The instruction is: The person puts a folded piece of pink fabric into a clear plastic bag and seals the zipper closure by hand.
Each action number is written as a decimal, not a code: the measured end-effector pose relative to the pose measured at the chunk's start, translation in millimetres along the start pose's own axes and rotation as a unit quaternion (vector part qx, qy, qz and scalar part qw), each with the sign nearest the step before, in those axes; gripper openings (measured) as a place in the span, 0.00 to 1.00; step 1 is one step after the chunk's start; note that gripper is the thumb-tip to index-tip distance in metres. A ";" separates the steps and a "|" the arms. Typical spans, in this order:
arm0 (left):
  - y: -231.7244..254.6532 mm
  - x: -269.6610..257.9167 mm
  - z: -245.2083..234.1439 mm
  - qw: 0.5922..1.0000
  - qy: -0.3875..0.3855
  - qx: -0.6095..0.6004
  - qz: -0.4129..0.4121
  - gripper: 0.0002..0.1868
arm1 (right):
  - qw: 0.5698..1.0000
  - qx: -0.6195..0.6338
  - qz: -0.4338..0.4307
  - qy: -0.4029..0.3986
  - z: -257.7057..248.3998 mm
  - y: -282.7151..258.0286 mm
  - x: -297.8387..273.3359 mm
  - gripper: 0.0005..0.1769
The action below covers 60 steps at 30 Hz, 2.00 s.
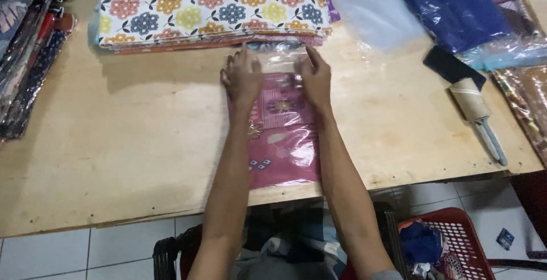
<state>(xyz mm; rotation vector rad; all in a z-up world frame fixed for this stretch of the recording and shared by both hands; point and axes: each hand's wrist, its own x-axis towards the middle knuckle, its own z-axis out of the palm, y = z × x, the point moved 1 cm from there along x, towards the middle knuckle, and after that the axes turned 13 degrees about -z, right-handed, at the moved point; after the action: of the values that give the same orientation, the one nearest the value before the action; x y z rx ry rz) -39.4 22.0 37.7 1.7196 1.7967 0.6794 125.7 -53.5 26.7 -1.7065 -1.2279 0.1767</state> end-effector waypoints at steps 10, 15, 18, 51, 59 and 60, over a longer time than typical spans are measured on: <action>28.5 -38.5 -34.6 0.987 0.042 0.033 0.149 0.27 | 0.980 -0.023 -0.186 0.074 -41.0 -50.4 -5.2 0.23; 23.4 -42.9 7.2 0.966 0.028 0.166 0.197 0.29 | 0.932 -0.307 -0.157 -0.112 -15.9 -37.5 -20.0 0.31; 25.0 -44.4 8.5 0.962 -0.018 0.227 0.151 0.32 | 0.920 -0.328 -0.089 -0.192 -13.4 -37.0 -23.4 0.35; 29.7 -37.7 -7.0 0.982 0.023 0.055 0.178 0.27 | 0.997 -0.024 -0.026 -0.073 -46.6 -52.7 -27.4 0.30; -12.3 -147.1 -97.6 0.933 -0.012 0.099 0.347 0.33 | 0.976 -0.120 -0.175 -0.046 -120.6 -148.0 -89.0 0.25; -19.3 -152.3 -101.8 0.933 -0.016 0.100 0.346 0.33 | 0.977 -0.119 -0.171 -0.048 -120.1 -154.6 -103.2 0.25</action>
<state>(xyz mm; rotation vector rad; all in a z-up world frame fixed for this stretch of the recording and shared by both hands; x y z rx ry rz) -120.5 -129.3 104.6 2.5178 1.2397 0.7461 49.7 -208.9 164.8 -1.6712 -1.6466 -0.1018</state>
